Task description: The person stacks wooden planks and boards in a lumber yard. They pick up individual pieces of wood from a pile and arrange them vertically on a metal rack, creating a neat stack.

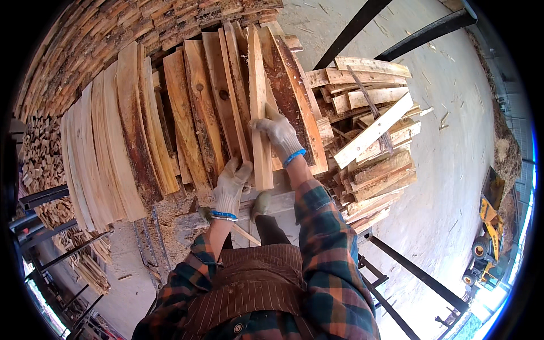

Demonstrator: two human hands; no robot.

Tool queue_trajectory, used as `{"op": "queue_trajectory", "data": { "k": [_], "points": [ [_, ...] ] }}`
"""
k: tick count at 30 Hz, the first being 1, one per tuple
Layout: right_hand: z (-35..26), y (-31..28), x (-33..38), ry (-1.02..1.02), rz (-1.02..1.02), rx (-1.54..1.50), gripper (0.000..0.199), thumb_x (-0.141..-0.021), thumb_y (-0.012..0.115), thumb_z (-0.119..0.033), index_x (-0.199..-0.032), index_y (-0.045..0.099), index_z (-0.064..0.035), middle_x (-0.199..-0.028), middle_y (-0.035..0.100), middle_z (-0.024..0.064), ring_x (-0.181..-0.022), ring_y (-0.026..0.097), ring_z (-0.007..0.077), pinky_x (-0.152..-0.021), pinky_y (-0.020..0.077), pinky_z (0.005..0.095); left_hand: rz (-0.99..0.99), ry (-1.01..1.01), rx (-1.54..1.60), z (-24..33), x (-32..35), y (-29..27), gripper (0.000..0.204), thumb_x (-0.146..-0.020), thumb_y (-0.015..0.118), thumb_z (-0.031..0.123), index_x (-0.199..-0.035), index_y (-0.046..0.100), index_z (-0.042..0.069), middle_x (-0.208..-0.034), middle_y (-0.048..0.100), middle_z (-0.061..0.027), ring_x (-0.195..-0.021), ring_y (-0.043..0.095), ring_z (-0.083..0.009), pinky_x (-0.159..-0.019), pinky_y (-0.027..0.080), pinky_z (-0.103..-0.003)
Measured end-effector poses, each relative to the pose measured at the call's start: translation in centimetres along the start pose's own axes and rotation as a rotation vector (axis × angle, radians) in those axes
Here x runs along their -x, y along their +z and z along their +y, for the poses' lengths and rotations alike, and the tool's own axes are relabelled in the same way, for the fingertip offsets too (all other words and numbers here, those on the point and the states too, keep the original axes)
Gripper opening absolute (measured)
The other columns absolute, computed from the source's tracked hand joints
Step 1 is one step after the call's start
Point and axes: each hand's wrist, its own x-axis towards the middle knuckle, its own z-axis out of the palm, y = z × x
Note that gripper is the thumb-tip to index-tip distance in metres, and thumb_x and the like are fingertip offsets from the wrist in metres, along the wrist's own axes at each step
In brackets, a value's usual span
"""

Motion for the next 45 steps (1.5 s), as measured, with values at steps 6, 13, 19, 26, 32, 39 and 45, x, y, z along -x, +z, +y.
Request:
{"op": "queue_trajectory", "data": {
  "k": [6,13,19,26,32,39,45],
  "points": [
    [0.1,-0.4,-0.3,0.018,0.103,0.176,0.091,-0.07,0.074,-0.03,-0.146,0.037,0.0045,-0.117,0.066,0.0219,-0.105,0.064,0.0225,-0.092,0.0474,0.0306,0.022,0.006,-0.489,2.3,0.1,-0.2,0.056,-0.087,0.068,0.041,-0.118,0.058,-0.004,-0.077,0.066,-0.0098,-0.071,0.064,-0.0214,-0.061,0.047,-0.035],
    [-0.4,1.4,1.2,-0.145,0.074,0.484,0.092,-0.07,0.076,-0.037,-0.147,0.038,-0.0045,-0.129,0.058,0.0287,-0.123,0.056,0.0356,-0.105,0.0416,0.0386,0.116,0.1,-0.217,-1.7,-2.6,-3.1,0.086,-0.082,0.07,0.054,-0.141,0.044,-0.004,-0.125,0.061,-0.027,-0.117,0.06,-0.0348,-0.097,0.046,-0.036],
    [2.3,-2.2,-1.4,-0.047,-0.018,-0.046,0.079,-0.074,0.068,-0.024,-0.14,0.043,0.0103,-0.117,0.066,0.0189,-0.103,0.062,0.0194,-0.09,0.0481,0.027,0.13,0.073,-0.857,3.2,-3.0,1.5,0.082,-0.073,0.074,0.059,-0.126,0.055,-0.001,-0.103,0.067,-0.0293,-0.097,0.065,-0.0456,-0.082,0.053,-0.046],
    [1.6,-4.3,-1.7,-0.078,-0.05,-0.012,0.075,-0.073,0.066,-0.026,-0.137,0.048,0.0091,-0.127,0.062,0.0227,-0.112,0.061,0.0238,-0.097,0.045,0.0278,0.241,0.166,-0.923,3.3,-3.0,4.8,0.072,-0.076,0.072,0.05,-0.118,0.057,-0.006,-0.097,0.068,-0.0278,-0.091,0.068,-0.041,-0.074,0.055,-0.048],
    [-3.2,-3.3,1.7,-0.276,0.394,1.169,0.078,-0.08,0.07,-0.048,-0.144,0.043,-0.0139,-0.13,0.055,0.028,-0.111,0.061,0.0422,-0.09,0.0514,0.0472,-0.045,0.019,-0.186,2.2,-2.3,-4.0,0.081,-0.076,0.076,0.047,-0.132,0.051,-0.006,-0.124,0.061,-0.0277,-0.104,0.066,-0.0349,-0.082,0.054,-0.042],
    [3.5,3.8,1.4,-0.138,-0.091,0.101,0.073,-0.093,0.053,-0.019,-0.152,0.015,0.0012,-0.101,0.062,0.0233,-0.085,0.062,0.0283,-0.072,0.0506,0.0321,0.175,0.242,-0.966,5.3,6.6,-1.2,0.062,-0.077,0.071,0.05,-0.1,0.057,-0.005,-0.087,0.068,-0.0255,-0.075,0.07,-0.0384,-0.063,0.056,-0.048],
    [8.5,4.0,1.8,-0.2,-0.221,-0.245,0.079,-0.091,0.058,-0.027,-0.147,0.017,0.0123,-0.091,0.061,0.0126,-0.077,0.059,0.0164,-0.068,0.0507,0.0269,0.225,0.408,-0.977,1.7,8.9,-2.7,0.069,-0.082,0.064,0.059,-0.108,0.051,-0.004,-0.094,0.066,-0.0252,-0.072,0.069,-0.0394,-0.063,0.055,-0.046]
  ]
}}
